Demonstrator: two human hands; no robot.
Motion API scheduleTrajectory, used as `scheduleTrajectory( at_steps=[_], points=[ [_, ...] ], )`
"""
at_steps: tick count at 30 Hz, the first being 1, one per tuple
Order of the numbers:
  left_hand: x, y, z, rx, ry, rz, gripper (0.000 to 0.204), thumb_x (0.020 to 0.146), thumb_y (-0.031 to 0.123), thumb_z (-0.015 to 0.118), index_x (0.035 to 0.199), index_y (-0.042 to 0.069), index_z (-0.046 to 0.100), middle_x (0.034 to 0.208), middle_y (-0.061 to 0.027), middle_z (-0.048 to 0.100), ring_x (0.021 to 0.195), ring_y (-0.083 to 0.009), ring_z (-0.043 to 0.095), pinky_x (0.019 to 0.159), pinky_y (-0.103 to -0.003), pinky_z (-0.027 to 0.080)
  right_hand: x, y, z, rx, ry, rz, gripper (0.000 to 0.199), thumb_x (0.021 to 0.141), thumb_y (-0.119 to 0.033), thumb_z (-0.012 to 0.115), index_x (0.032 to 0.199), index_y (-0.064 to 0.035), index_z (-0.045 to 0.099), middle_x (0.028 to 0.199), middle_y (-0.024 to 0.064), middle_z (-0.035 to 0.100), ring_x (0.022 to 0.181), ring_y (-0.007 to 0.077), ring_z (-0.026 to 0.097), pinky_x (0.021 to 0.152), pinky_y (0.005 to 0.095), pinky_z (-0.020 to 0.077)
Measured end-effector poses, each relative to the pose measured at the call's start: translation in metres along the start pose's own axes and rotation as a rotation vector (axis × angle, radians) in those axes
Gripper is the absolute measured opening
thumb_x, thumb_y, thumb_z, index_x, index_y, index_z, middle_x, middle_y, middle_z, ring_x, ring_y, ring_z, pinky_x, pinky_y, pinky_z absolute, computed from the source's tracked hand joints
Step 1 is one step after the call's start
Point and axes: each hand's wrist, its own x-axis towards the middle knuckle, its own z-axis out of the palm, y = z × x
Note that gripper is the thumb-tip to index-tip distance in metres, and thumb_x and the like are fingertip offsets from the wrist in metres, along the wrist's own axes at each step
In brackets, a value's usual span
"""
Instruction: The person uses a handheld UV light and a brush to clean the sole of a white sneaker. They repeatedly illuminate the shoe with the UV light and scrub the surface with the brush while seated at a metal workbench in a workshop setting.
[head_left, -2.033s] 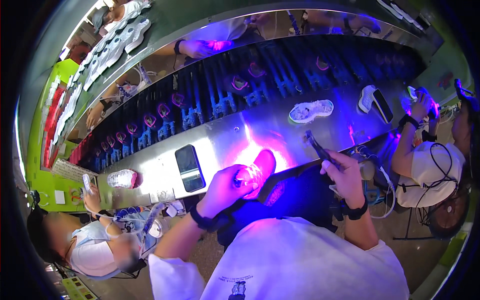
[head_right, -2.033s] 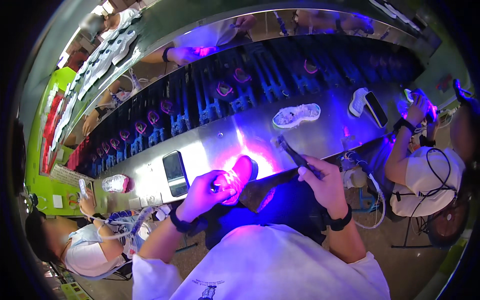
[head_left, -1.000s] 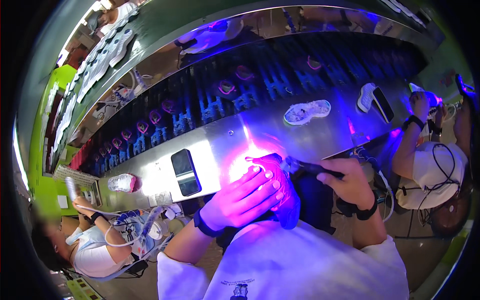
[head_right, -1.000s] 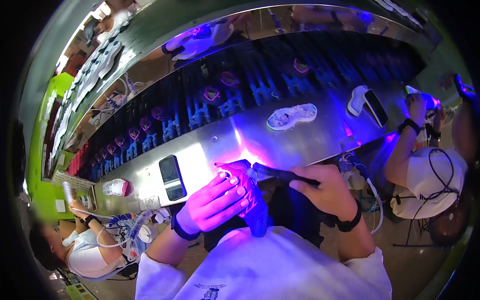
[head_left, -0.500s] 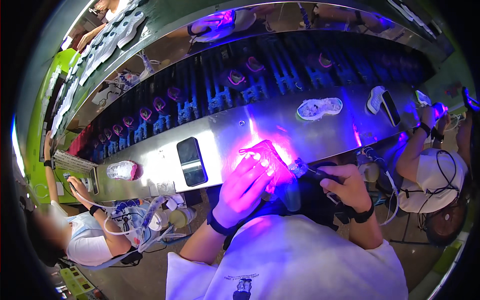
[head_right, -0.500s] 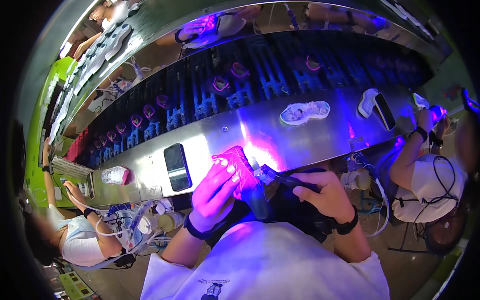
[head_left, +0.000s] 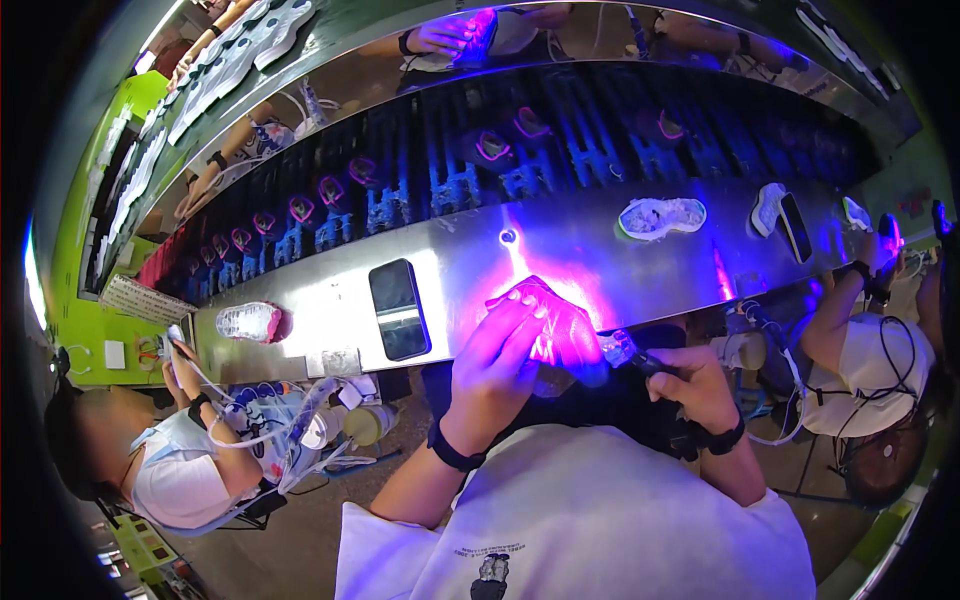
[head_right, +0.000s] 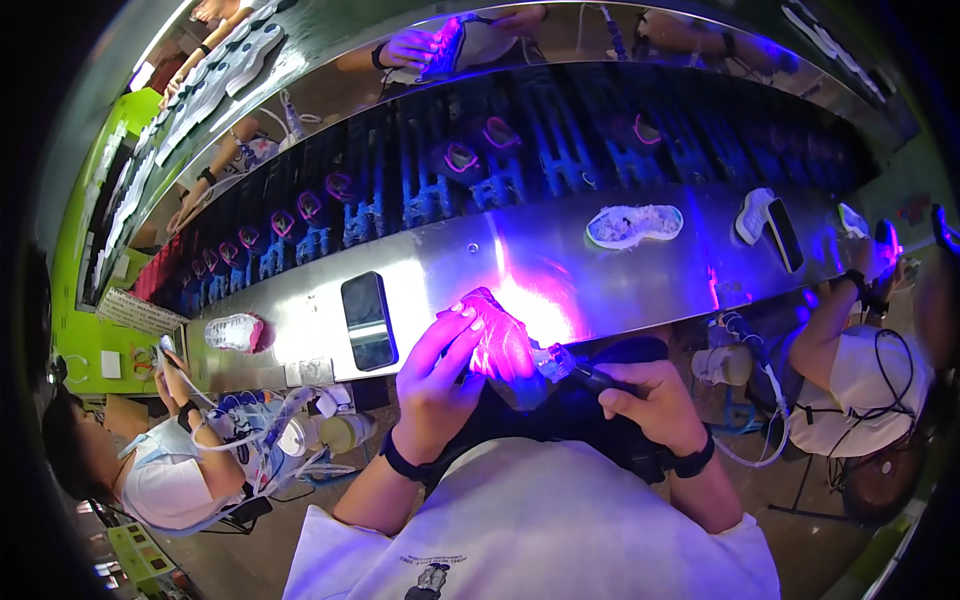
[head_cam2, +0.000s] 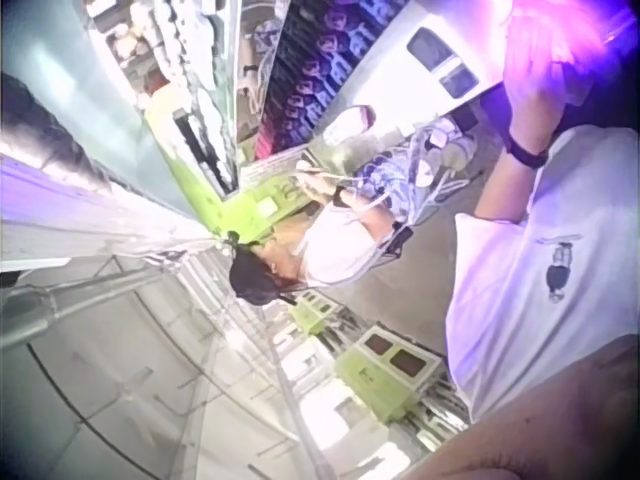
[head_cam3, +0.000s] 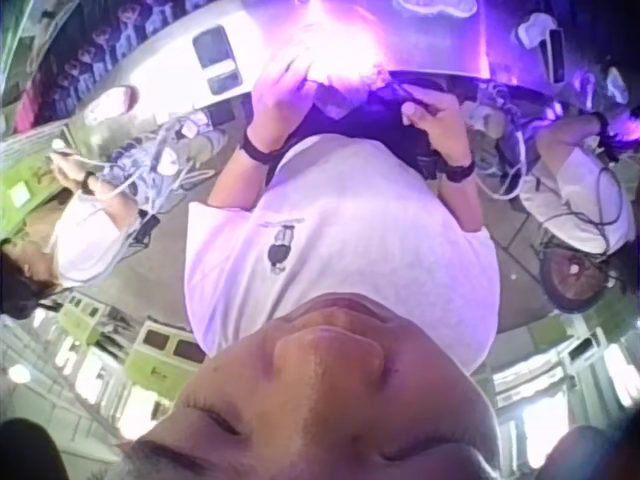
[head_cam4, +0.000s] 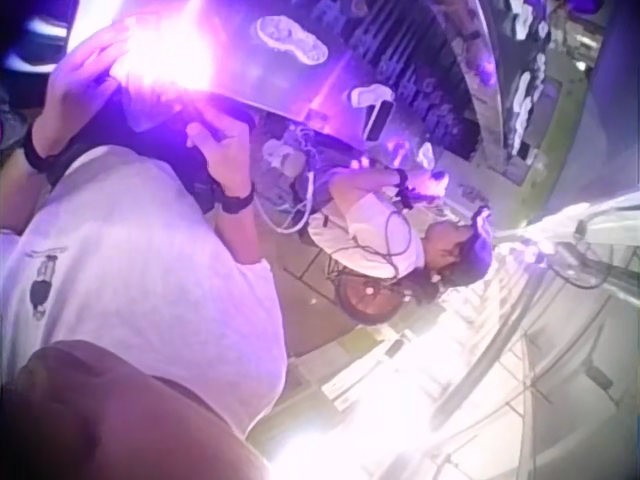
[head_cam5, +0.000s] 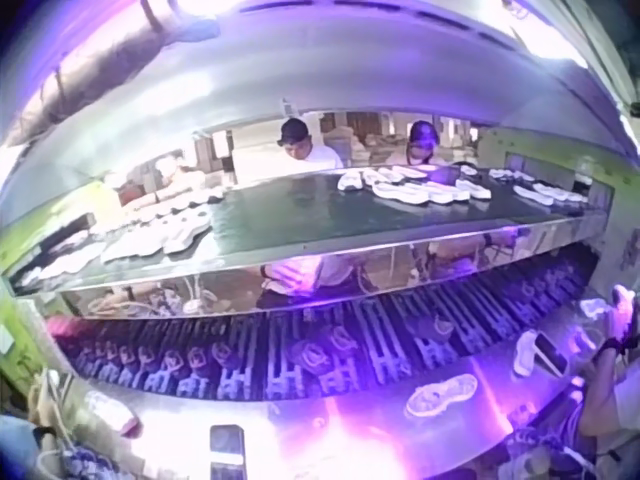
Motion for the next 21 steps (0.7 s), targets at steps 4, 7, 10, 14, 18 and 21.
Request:
scheduleTrajectory(
  at_steps=[4,7,10,14,18,21],
  points=[
    [0.002,0.004,0.010,-0.012,-0.047,-0.067,0.062,0.066,-0.008,0.076,0.125,0.007,0.070,0.127,-0.0167,0.067,0.117,-0.0368,0.067,0.099,-0.044,0.057,-0.014,0.017,-0.002,0.068,0.025,0.042,0.038,0.095,-0.016,0.071,0.125,0.0062,0.069,0.078,0.0039,0.068,0.066,0.0069,0.056,0.061,0.0234,0.0447],
    [0.002,0.007,0.018,0.000,-0.102,-0.104,0.062,0.067,-0.008,0.075,0.127,0.007,0.069,0.127,-0.0161,0.067,0.115,-0.0354,0.068,0.096,-0.042,0.058,-0.024,0.035,-0.003,0.102,0.086,0.092,0.037,0.095,-0.014,0.071,0.126,0.0059,0.068,0.080,0.0039,0.069,0.067,0.0052,0.054,0.062,0.0217,0.0427],
    [0.006,0.017,0.021,0.036,-0.148,-0.150,0.062,0.069,-0.008,0.074,0.128,0.007,0.068,0.126,-0.0154,0.067,0.112,-0.0336,0.070,0.093,-0.040,0.059,-0.025,0.027,-0.004,0.075,0.155,0.051,0.031,0.092,-0.006,0.075,0.122,0.0025,0.072,0.086,0.0020,0.071,0.077,0.0079,0.062,0.072,0.0256,0.0507],
    [0.014,0.025,0.018,0.056,-0.218,-0.205,0.059,0.071,-0.007,0.074,0.128,0.006,0.069,0.124,-0.0155,0.067,0.107,-0.0318,0.071,0.090,-0.039,0.059,-0.020,0.011,-0.019,-0.298,0.194,-0.137,0.032,0.090,-0.006,0.075,0.121,0.0006,0.073,0.085,0.0036,0.070,0.074,0.0085,0.059,0.069,0.0251,0.0473],
    [0.019,0.021,0.009,-0.062,-0.275,-0.234,0.051,0.072,-0.004,0.077,0.122,0.004,0.071,0.116,-0.0157,0.071,0.103,-0.0326,0.072,0.088,-0.037,0.059,-0.012,-0.015,-0.035,-0.455,0.095,-0.163,0.033,0.085,-0.003,0.078,0.117,-0.0015,0.074,0.084,0.0093,0.071,0.076,0.0142,0.065,0.072,0.0288,0.0509],
    [0.022,0.013,0.000,-0.234,-0.312,-0.226,0.047,0.070,0.002,0.082,0.116,0.003,0.073,0.105,-0.0152,0.073,0.098,-0.0328,0.073,0.086,-0.038,0.059,-0.004,-0.024,-0.040,-0.590,0.035,-0.175,0.035,0.084,-0.005,0.079,0.118,-0.0039,0.074,0.080,0.0119,0.067,0.071,0.0178,0.064,0.067,0.0301,0.0488]
  ],
)
